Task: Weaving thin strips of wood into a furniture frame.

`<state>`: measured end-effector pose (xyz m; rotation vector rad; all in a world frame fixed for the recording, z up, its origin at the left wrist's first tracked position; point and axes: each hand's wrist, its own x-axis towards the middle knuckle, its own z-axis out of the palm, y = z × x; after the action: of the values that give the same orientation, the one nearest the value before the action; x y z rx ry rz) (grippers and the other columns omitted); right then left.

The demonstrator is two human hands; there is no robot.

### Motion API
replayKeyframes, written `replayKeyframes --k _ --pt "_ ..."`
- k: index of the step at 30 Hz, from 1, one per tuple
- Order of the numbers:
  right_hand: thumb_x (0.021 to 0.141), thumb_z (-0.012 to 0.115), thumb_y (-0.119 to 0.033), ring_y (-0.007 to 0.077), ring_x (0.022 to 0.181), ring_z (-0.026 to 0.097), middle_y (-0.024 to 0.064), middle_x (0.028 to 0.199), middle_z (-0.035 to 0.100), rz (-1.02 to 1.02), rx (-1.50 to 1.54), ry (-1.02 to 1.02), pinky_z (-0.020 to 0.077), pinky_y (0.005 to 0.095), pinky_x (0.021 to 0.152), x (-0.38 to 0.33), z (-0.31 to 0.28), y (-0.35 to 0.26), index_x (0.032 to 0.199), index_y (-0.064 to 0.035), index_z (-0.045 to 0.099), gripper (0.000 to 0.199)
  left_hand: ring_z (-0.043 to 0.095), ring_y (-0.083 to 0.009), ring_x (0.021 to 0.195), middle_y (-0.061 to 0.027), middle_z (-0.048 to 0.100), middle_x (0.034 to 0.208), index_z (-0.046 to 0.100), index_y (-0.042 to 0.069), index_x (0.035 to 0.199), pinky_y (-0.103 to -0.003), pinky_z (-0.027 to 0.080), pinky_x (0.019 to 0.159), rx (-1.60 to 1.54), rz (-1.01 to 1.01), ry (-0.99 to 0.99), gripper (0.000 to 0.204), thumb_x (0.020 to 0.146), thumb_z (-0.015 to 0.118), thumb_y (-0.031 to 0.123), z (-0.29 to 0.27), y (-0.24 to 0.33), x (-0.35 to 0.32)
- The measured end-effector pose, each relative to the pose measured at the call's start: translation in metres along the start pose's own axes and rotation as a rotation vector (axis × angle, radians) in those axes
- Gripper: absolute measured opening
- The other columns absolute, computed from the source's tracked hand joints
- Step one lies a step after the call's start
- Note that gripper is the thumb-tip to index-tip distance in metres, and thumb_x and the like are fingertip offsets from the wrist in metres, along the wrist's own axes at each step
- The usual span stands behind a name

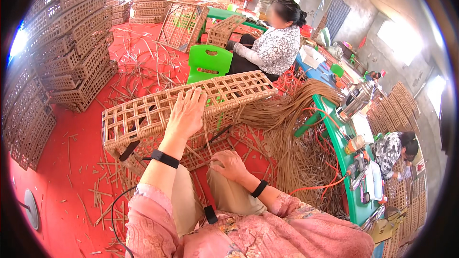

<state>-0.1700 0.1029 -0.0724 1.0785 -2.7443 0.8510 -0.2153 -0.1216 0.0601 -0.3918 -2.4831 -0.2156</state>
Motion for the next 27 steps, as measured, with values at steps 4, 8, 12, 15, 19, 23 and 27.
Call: replayKeyframes --k 4,8,12,15,19,23,27 --pt "0.085 0.067 -0.033 0.0289 0.112 0.059 0.0094 0.111 0.068 0.000 -0.008 0.000 0.0423 0.0425 0.101 -0.0007 -0.0002 0.0018 0.103 -0.0108 0.068 0.028 0.044 -0.0313 0.134 -0.0148 0.049 0.140 0.051 0.003 0.130 -0.050 0.033 0.114 0.005 -0.005 -0.024 0.049 0.082 0.060 0.004 -0.0014 0.0008 0.0010" --pt "0.085 0.067 -0.033 0.0286 0.113 0.059 0.0093 0.112 0.068 0.002 0.003 -0.004 0.0421 0.0422 0.101 0.0000 -0.0002 0.0018 0.105 -0.0109 0.069 0.029 0.043 -0.0312 0.135 -0.0147 0.049 0.140 0.051 0.003 0.131 -0.050 0.033 0.114 0.011 -0.012 -0.030 0.050 0.082 0.060 0.004 -0.0009 -0.0001 0.0015" --pt "0.085 0.067 -0.033 0.0282 0.113 0.059 0.0095 0.112 0.068 0.010 0.007 -0.005 0.0418 0.0420 0.102 -0.0004 -0.0002 0.0020 0.104 -0.0108 0.069 0.029 0.043 -0.0312 0.135 -0.0149 0.048 0.141 0.051 0.003 0.132 -0.050 0.033 0.115 0.011 -0.011 -0.038 0.051 0.081 0.060 0.004 -0.0007 -0.0008 0.0010" --pt "0.085 0.067 -0.033 0.0279 0.114 0.059 0.0096 0.113 0.068 0.006 0.003 -0.006 0.0415 0.0422 0.102 -0.0001 -0.0013 0.0013 0.104 -0.0109 0.069 0.030 0.043 -0.0314 0.135 -0.0149 0.049 0.140 0.051 0.003 0.131 -0.050 0.033 0.114 0.000 -0.009 -0.036 0.051 0.081 0.061 0.004 -0.0023 -0.0001 0.0017" --pt "0.085 0.067 -0.034 0.0276 0.115 0.058 0.0091 0.114 0.067 0.029 0.001 -0.018 0.0410 0.0425 0.102 -0.0001 -0.0015 0.0001 0.105 -0.0111 0.069 0.030 0.044 -0.0314 0.134 -0.0149 0.049 0.139 0.051 0.003 0.131 -0.050 0.033 0.114 0.002 -0.007 -0.041 0.051 0.081 0.061 0.004 -0.0030 0.0001 0.0021" --pt "0.086 0.068 -0.034 0.0275 0.114 0.058 0.0084 0.113 0.067 0.012 -0.007 -0.018 0.0409 0.0424 0.102 0.0001 -0.0012 -0.0008 0.105 -0.0116 0.069 0.030 0.041 -0.0301 0.137 -0.0139 0.047 0.142 0.050 0.004 0.134 -0.049 0.032 0.115 0.022 -0.023 -0.067 0.060 0.076 0.066 0.006 0.0011 -0.0012 0.0012" --pt "0.085 0.068 -0.033 0.0276 0.113 0.058 0.0080 0.112 0.068 0.058 0.010 -0.028 0.0411 0.0423 0.102 0.0007 -0.0037 -0.0039 0.106 -0.0119 0.069 0.030 0.037 -0.0284 0.140 -0.0129 0.044 0.146 0.048 0.005 0.139 -0.049 0.029 0.118 0.012 -0.039 -0.110 0.070 0.072 0.070 0.007 -0.0009 0.0004 0.0013"
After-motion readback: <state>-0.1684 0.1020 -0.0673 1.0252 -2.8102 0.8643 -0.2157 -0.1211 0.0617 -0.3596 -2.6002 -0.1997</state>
